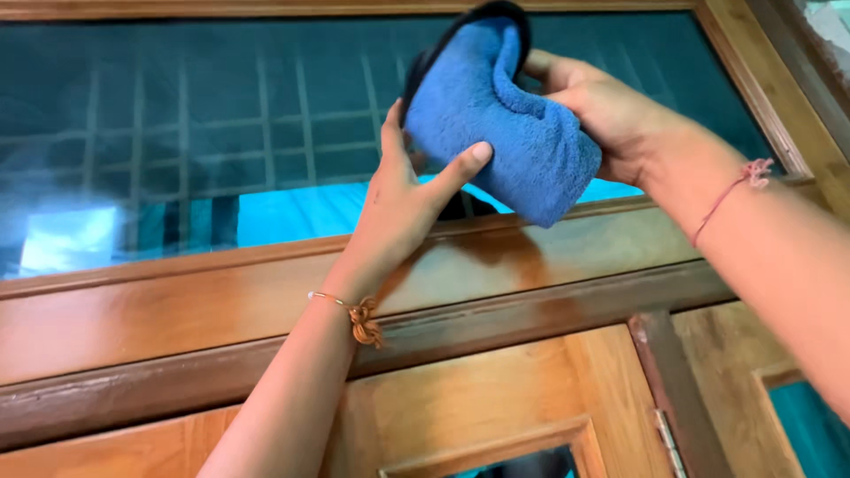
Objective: The person wipes the glass panes of a wooden-framed window and its wooden frame using a blue cloth.
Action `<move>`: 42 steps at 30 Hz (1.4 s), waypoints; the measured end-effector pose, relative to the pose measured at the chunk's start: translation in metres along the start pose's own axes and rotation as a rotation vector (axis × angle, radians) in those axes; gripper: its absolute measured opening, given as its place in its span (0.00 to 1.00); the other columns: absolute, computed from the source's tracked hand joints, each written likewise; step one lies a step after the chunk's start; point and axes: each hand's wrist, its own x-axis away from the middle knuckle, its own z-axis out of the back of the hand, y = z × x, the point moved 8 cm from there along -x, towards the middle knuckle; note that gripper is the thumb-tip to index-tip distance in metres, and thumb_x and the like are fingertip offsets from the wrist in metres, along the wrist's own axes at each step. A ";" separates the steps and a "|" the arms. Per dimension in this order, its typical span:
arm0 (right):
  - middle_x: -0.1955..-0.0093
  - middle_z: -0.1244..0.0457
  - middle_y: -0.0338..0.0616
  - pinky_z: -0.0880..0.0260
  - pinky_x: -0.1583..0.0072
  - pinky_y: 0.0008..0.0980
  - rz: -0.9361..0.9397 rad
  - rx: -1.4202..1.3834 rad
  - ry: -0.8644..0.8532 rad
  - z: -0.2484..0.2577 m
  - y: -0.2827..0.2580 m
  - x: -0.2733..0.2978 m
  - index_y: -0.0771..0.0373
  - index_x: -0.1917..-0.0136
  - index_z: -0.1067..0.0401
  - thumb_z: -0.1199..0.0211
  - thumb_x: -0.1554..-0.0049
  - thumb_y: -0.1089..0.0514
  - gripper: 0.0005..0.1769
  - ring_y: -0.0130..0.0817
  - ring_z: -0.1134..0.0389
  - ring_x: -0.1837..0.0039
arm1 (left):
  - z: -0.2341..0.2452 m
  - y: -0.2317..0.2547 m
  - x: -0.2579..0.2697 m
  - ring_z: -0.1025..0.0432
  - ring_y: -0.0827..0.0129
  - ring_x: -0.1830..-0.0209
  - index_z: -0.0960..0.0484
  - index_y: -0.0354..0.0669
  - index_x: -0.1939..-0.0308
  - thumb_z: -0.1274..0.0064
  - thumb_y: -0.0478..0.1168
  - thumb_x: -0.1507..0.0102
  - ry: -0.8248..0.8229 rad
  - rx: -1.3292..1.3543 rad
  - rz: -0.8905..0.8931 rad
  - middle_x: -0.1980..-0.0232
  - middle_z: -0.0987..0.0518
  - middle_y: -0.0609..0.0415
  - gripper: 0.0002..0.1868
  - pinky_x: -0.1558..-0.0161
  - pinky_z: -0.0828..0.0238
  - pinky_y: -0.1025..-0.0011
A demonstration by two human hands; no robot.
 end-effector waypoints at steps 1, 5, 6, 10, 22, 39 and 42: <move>0.37 0.32 0.44 0.24 0.41 0.32 0.000 -0.028 -0.031 -0.009 -0.001 0.004 0.61 0.27 0.35 0.41 0.41 0.67 0.29 0.30 0.27 0.41 | -0.001 0.002 0.003 0.32 0.56 0.28 0.51 0.35 0.23 0.36 0.60 0.44 -0.003 0.113 0.027 0.28 0.30 0.38 0.57 0.31 0.35 0.61; 0.40 0.32 0.44 0.26 0.42 0.32 -0.004 0.062 0.045 -0.024 0.002 0.018 0.57 0.27 0.35 0.41 0.41 0.66 0.28 0.31 0.29 0.43 | -0.002 -0.011 0.021 0.26 0.61 0.39 0.44 0.40 0.29 0.34 0.50 0.50 0.061 0.362 0.304 0.36 0.27 0.43 0.51 0.42 0.25 0.61; 0.39 0.32 0.42 0.27 0.41 0.31 0.015 0.167 0.095 -0.024 0.002 0.022 0.57 0.29 0.34 0.41 0.40 0.65 0.25 0.28 0.30 0.42 | -0.003 -0.012 0.026 0.26 0.62 0.41 0.43 0.40 0.31 0.33 0.47 0.50 0.092 0.399 0.305 0.38 0.27 0.44 0.49 0.44 0.24 0.60; 0.40 0.32 0.36 0.30 0.41 0.27 0.036 0.452 0.287 -0.022 0.007 0.041 0.59 0.34 0.31 0.43 0.37 0.60 0.18 0.23 0.32 0.41 | -0.007 -0.005 0.033 0.27 0.66 0.42 0.32 0.38 0.34 0.36 0.37 0.49 0.231 0.486 0.137 0.41 0.23 0.48 0.40 0.40 0.29 0.67; 0.47 0.37 0.37 0.35 0.43 0.33 -0.096 -0.118 0.157 -0.047 0.028 0.123 0.61 0.41 0.31 0.42 0.38 0.31 0.31 0.26 0.36 0.45 | -0.039 0.016 0.080 0.27 0.71 0.44 0.33 0.42 0.32 0.45 0.46 0.39 0.233 0.373 0.232 0.42 0.21 0.53 0.32 0.44 0.29 0.72; 0.36 0.34 0.41 0.31 0.33 0.29 0.016 0.463 0.197 -0.114 0.050 0.223 0.63 0.29 0.35 0.28 0.45 0.61 0.33 0.27 0.33 0.35 | -0.032 0.037 0.188 0.26 0.52 0.35 0.46 0.33 0.31 0.35 0.47 0.44 0.286 -0.064 0.290 0.37 0.27 0.35 0.47 0.36 0.29 0.63; 0.41 0.31 0.43 0.29 0.35 0.30 -0.081 0.145 0.314 -0.099 0.074 0.226 0.68 0.36 0.27 0.30 0.41 0.64 0.20 0.29 0.30 0.39 | -0.033 0.031 0.200 0.27 0.53 0.35 0.50 0.39 0.24 0.37 0.47 0.44 0.169 0.184 0.413 0.35 0.27 0.38 0.51 0.37 0.27 0.62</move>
